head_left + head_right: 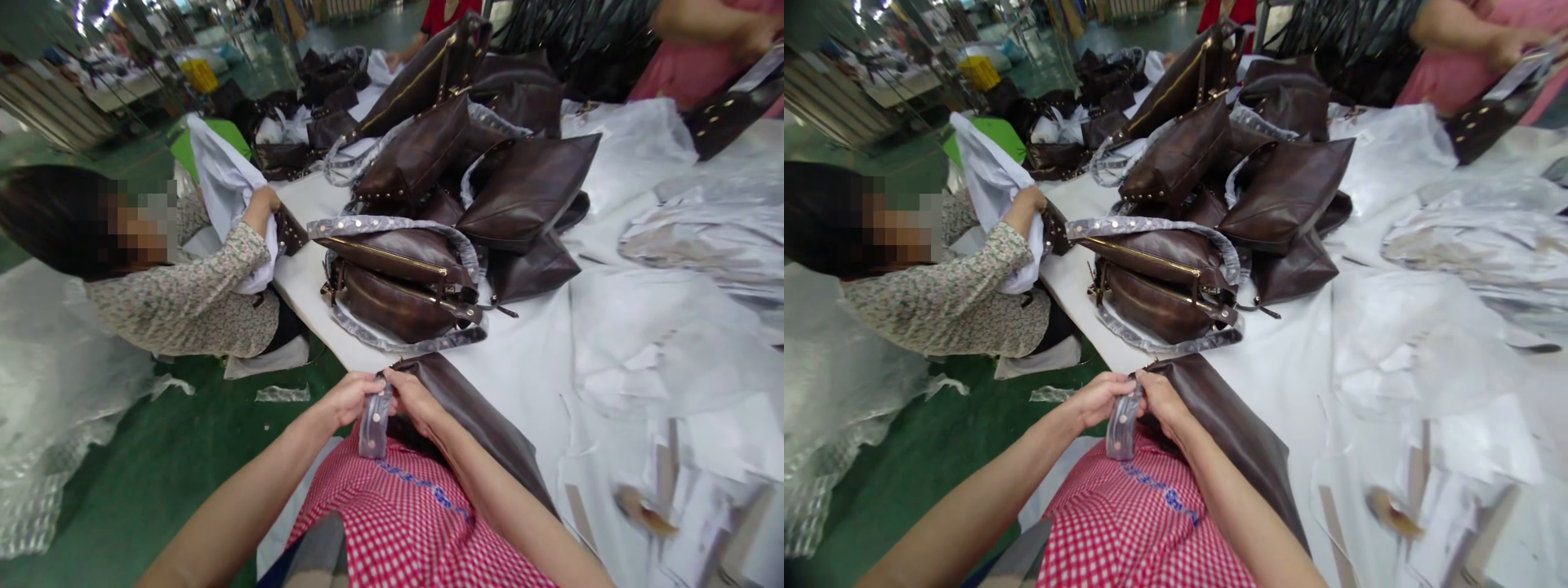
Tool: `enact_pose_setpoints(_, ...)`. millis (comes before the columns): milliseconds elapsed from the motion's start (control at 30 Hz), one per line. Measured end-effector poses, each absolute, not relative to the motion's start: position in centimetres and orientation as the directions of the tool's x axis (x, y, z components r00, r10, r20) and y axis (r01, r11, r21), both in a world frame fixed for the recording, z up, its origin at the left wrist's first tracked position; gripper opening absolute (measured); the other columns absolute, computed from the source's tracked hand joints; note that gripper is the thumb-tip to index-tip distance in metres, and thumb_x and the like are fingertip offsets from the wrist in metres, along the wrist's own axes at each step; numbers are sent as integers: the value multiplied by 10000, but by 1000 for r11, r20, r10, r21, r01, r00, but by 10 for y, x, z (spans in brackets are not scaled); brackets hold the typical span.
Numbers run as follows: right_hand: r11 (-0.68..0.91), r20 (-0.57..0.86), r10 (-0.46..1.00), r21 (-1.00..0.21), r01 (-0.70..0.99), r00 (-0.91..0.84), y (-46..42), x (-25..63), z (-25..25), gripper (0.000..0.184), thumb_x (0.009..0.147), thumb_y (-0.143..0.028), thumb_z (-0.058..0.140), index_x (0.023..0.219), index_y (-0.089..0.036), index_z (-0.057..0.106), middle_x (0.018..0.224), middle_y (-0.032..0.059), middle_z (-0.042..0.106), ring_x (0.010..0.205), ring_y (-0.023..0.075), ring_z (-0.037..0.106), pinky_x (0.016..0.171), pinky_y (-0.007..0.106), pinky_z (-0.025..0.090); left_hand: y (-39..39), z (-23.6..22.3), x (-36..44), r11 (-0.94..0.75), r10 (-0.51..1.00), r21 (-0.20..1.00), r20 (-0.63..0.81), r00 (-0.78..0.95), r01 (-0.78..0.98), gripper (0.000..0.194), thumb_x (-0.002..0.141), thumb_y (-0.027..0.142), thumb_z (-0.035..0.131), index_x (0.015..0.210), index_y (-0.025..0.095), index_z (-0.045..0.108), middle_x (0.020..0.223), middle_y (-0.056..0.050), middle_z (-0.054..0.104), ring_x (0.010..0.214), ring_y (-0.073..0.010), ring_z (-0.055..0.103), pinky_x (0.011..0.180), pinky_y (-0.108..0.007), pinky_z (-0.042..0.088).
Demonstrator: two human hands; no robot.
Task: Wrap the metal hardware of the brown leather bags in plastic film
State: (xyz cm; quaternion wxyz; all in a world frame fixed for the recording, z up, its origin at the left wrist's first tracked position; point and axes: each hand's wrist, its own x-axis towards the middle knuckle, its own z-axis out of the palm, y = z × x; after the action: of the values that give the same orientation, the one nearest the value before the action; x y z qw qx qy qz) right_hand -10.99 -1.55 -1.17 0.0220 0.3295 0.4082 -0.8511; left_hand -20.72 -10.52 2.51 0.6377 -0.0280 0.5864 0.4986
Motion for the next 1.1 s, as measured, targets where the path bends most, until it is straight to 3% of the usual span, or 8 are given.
enact_pose_setpoints(167, -607, -632, 203, -680, 410, -748, 1, -100, 7, 453, 851, -559, 474, 622, -176, 552, 484, -7, 532, 446, 127, 491, 536, 285, 438, -100, 18, -211, 463, 620, 522, -768, -159, -716, 147, 743, 185, 704, 739, 69, 614, 640, -103, 685, 561, -185, 663, 630, -301, 529)
enact_pose_setpoints(300, 152, -221, 515, -927, 343, -828, 21, -85, 18, 321, 874, -453, 499, 828, -191, 679, 846, 93, 689, 831, 246, 616, 823, 396, 443, -104, 21, -219, 483, 625, 466, -777, -81, -742, 161, 773, 216, 690, 778, 72, 617, 671, -109, 696, 563, -174, 659, 624, -287, 523)
enact_pose_setpoints(367, 501, -3, 494, -817, 288, -870, 29, -83, 14, 322, 821, -364, 605, 1099, -210, 650, 1131, 115, 649, 1071, 299, 553, 952, 438, 371, -104, 22, -223, 494, 632, 444, -774, -42, -748, 165, 787, 232, 681, 803, 79, 621, 682, -101, 700, 576, -167, 660, 632, -274, 518)
enact_pose_setpoints(433, 672, 16, 389, -689, 272, -921, 33, -85, 6, 445, 823, -318, 619, 1255, -222, 565, 1250, 122, 590, 1147, 303, 513, 966, 439, 361, -104, 23, -225, 502, 634, 434, -773, -24, -749, 188, 798, 265, 675, 819, 87, 622, 681, -92, 700, 577, -163, 657, 629, -265, 512)
enact_pose_setpoints(600, 783, -63, 341, -533, 321, -938, 34, -95, -11, 273, 944, -307, 461, 1172, -281, 608, 1082, 79, 654, 979, 235, 576, 827, 350, 411, -124, 30, -206, 399, 717, 564, -684, -138, -723, 374, 783, 440, 684, 946, 109, 621, 812, -119, 720, 682, -194, 677, 664, -285, 505)
enact_pose_setpoints(767, 780, 26, 353, -560, 279, -935, 35, -95, -18, 216, 940, -329, 491, 1087, -272, 640, 1064, 62, 660, 951, 225, 560, 789, 336, 387, -151, 42, -173, 428, 699, 705, -655, -287, -565, 375, 733, 434, 733, 852, 91, 638, 741, -108, 718, 661, -163, 656, 648, -240, 483)
enact_pose_setpoints(900, 775, 76, 341, -587, 235, -937, 34, -94, -26, 210, 941, -363, 493, 1034, -258, 650, 1005, 57, 668, 924, 215, 547, 760, 329, 353, -151, 48, -184, 410, 576, 637, -736, -357, -652, 383, 774, 486, 667, 766, 107, 615, 595, -61, 671, 476, -133, 598, 495, -221, 460)
enact_pose_setpoints(1100, 818, 129, 324, -535, 209, -937, 27, -95, -32, 181, 932, -344, 524, 994, -248, 664, 916, 58, 639, 879, 206, 515, 741, 331, 293, -148, 52, -235, 573, 506, 430, -855, -111, -698, 273, 820, 326, 616, 747, 64, 642, 548, -77, 663, 397, -155, 599, 415, -226, 462)
